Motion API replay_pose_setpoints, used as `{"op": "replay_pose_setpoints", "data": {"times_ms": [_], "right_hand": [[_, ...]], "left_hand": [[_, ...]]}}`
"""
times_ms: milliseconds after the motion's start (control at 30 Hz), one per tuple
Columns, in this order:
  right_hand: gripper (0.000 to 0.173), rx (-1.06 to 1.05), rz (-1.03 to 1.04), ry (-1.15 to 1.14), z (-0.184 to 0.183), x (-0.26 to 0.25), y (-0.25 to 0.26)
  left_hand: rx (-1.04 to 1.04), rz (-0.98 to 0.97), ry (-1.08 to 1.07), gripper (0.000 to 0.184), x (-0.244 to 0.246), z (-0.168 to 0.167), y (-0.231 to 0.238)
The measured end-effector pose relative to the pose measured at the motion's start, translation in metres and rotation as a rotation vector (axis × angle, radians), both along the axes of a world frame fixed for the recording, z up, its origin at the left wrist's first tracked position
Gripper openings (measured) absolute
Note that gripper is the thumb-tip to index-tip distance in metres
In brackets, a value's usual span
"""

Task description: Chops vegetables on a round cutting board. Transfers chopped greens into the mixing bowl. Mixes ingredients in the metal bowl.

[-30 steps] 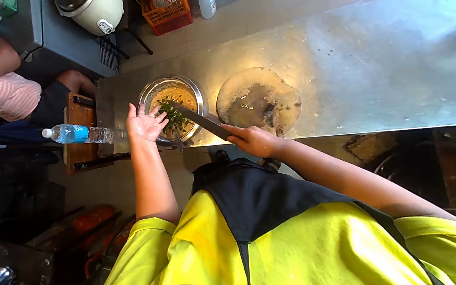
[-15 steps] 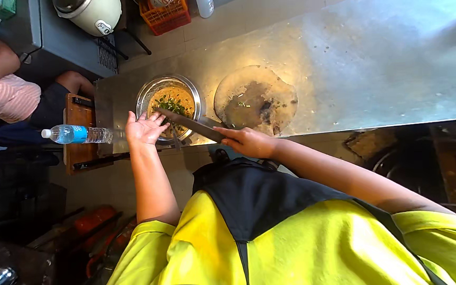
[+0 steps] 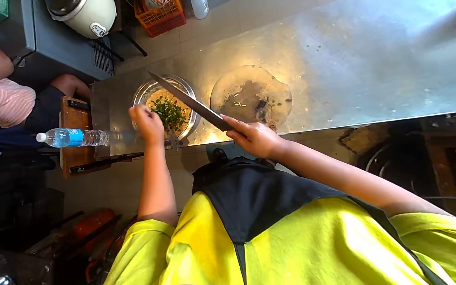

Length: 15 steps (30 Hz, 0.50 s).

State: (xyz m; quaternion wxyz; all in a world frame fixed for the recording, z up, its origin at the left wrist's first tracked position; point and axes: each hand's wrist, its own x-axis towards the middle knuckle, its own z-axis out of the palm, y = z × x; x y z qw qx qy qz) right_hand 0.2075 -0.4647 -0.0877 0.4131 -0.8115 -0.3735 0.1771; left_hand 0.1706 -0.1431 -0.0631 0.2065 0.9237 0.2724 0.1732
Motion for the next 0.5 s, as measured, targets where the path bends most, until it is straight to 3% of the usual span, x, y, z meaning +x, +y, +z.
{"op": "replay_pose_setpoints", "data": {"times_ms": [33, 67, 100, 167, 233, 300, 367, 400, 500], "right_hand": [[0.051, -0.032, -0.016, -0.002, -0.003, 0.0, -0.006], [0.05, -0.055, -0.037, -0.015, -0.005, 0.002, -0.014], [0.05, -0.063, -0.066, -0.039, -0.008, 0.005, -0.026], [0.049, -0.121, -0.124, -0.034, -0.012, 0.005, -0.057], [0.05, -0.229, -0.169, 0.044, -0.016, 0.007, -0.089], [0.049, -0.32, -0.209, 0.176, -0.015, 0.01, -0.12], [0.048, -0.375, -0.233, 0.355, -0.015, 0.013, -0.148], [0.048, -0.375, -0.245, 0.43, -0.017, 0.015, -0.159], [0.048, -0.387, -0.257, 0.504, -0.028, 0.016, -0.18]], "left_hand": [[-0.099, -0.02, 0.212, 0.034, 0.003, -0.008, 0.004], [-0.158, -0.038, 0.318, 0.044, 0.008, -0.011, 0.007], [-0.166, -0.075, 0.338, 0.043, 0.013, -0.006, 0.008], [-0.085, -0.092, 0.181, 0.035, 0.012, 0.009, 0.0], [0.053, -0.033, 0.015, 0.046, 0.013, 0.012, -0.004], [0.002, -0.001, 0.258, 0.036, 0.016, 0.01, -0.003], [-0.076, 0.017, 0.452, 0.079, 0.022, 0.004, -0.011], [-0.072, -0.021, 0.422, 0.08, 0.026, 0.004, -0.023], [-0.134, -0.279, 0.362, 0.05, 0.029, 0.004, -0.084]]}}
